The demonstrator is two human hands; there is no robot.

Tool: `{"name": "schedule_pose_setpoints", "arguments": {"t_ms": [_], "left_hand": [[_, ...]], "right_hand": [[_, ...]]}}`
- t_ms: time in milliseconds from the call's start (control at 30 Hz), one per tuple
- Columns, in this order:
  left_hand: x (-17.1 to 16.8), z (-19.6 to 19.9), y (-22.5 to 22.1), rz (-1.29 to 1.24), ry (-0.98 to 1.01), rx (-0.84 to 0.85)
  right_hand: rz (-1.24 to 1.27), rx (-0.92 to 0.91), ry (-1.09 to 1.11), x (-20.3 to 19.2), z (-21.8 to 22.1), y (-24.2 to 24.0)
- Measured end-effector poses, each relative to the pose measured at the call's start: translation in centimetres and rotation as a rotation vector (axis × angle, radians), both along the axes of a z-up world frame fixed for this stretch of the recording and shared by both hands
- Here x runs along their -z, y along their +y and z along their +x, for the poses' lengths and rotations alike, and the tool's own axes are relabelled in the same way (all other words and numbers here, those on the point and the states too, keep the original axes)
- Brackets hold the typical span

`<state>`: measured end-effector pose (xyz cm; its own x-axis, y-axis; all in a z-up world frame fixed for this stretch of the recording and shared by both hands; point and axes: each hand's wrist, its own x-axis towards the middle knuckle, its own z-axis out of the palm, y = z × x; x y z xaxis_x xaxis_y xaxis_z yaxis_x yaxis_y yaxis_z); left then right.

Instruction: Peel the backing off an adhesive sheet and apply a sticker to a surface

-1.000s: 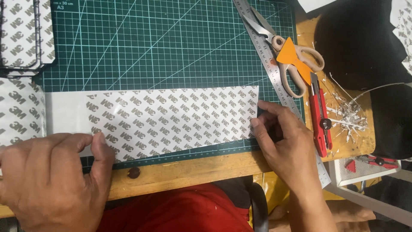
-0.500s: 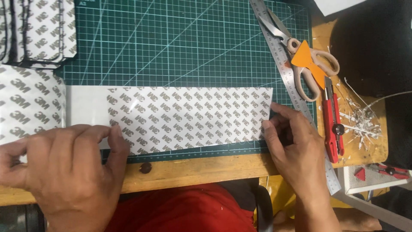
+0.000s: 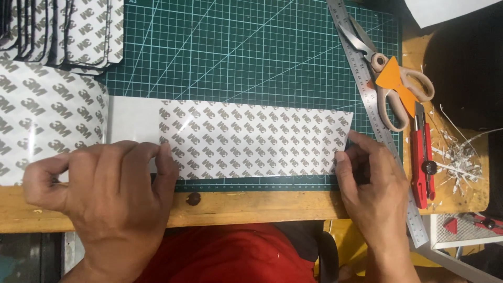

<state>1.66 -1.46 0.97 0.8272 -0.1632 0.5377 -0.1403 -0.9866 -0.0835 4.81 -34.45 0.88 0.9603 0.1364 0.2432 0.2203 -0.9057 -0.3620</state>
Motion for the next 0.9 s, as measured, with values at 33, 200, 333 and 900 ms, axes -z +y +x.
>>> {"name": "schedule_pose_setpoints", "arguments": {"t_ms": [33,200,333,900], "left_hand": [[0.0,0.0,0.0,-0.009,-0.005,0.001],[0.0,0.1,-0.2,-0.001,0.003,-0.021],[0.0,0.4,-0.5,-0.017,-0.032,-0.008],[0.6,1.0,-0.8,-0.009,-0.105,-0.045]], "right_hand": [[0.005,-0.011,-0.025,0.1,0.0,0.0],[-0.004,-0.006,-0.016,0.2,-0.1,0.0],[-0.023,-0.027,-0.016,0.2,-0.4,-0.1],[-0.063,-0.021,-0.086,1.4,-0.7,-0.7]]}}
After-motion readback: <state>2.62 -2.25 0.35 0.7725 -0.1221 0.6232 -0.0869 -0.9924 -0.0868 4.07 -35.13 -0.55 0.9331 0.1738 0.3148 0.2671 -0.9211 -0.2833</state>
